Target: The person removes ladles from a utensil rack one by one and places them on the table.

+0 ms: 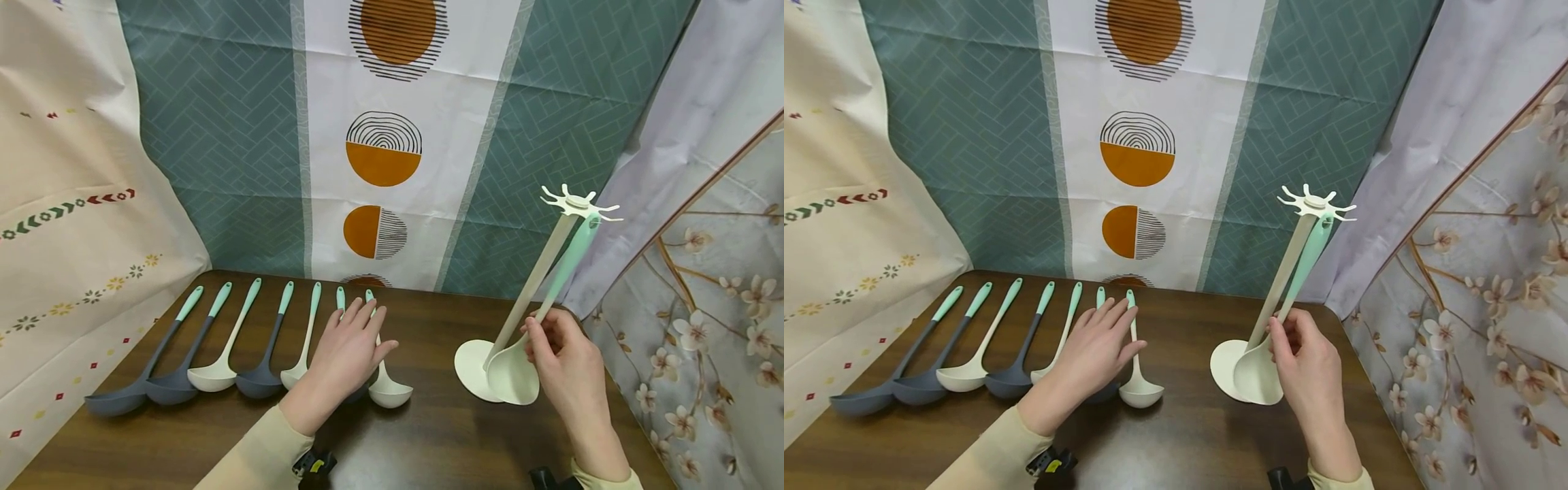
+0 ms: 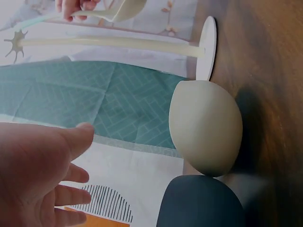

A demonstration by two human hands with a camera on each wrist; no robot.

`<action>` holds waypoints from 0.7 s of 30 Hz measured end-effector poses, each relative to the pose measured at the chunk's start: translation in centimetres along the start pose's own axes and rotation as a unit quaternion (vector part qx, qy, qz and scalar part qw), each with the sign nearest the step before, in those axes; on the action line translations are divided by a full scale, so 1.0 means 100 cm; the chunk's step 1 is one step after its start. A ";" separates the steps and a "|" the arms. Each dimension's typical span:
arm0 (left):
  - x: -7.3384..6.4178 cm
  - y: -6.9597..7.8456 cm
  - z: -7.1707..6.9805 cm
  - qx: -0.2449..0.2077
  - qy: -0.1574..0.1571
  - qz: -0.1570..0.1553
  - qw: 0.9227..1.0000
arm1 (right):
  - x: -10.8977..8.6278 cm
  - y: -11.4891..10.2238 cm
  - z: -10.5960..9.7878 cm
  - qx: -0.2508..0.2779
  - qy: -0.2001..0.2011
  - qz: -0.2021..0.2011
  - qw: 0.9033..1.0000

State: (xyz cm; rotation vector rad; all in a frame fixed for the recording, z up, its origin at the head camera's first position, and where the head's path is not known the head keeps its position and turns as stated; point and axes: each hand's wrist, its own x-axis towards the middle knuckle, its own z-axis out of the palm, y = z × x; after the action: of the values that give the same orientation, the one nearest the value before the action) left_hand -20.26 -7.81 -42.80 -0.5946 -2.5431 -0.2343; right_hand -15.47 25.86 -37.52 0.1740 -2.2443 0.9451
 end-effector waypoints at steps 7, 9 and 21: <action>-0.007 -0.002 -0.006 0.003 0.011 0.002 1.000 | 0.000 -0.004 -0.002 0.009 0.016 -0.007 1.000; -0.009 -0.002 -0.008 0.003 0.008 0.001 1.000 | 0.000 -0.006 -0.002 0.009 0.019 -0.009 1.000; -0.014 -0.006 -0.013 -0.007 0.001 -0.002 1.000 | 0.001 -0.015 -0.006 0.006 0.033 -0.033 0.999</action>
State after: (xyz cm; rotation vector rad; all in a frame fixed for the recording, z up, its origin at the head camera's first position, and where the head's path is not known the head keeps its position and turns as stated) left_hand -18.92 -9.17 -42.45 -0.5940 -2.5440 -0.2546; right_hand -14.64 25.19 -36.26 0.2189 -2.1594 0.9167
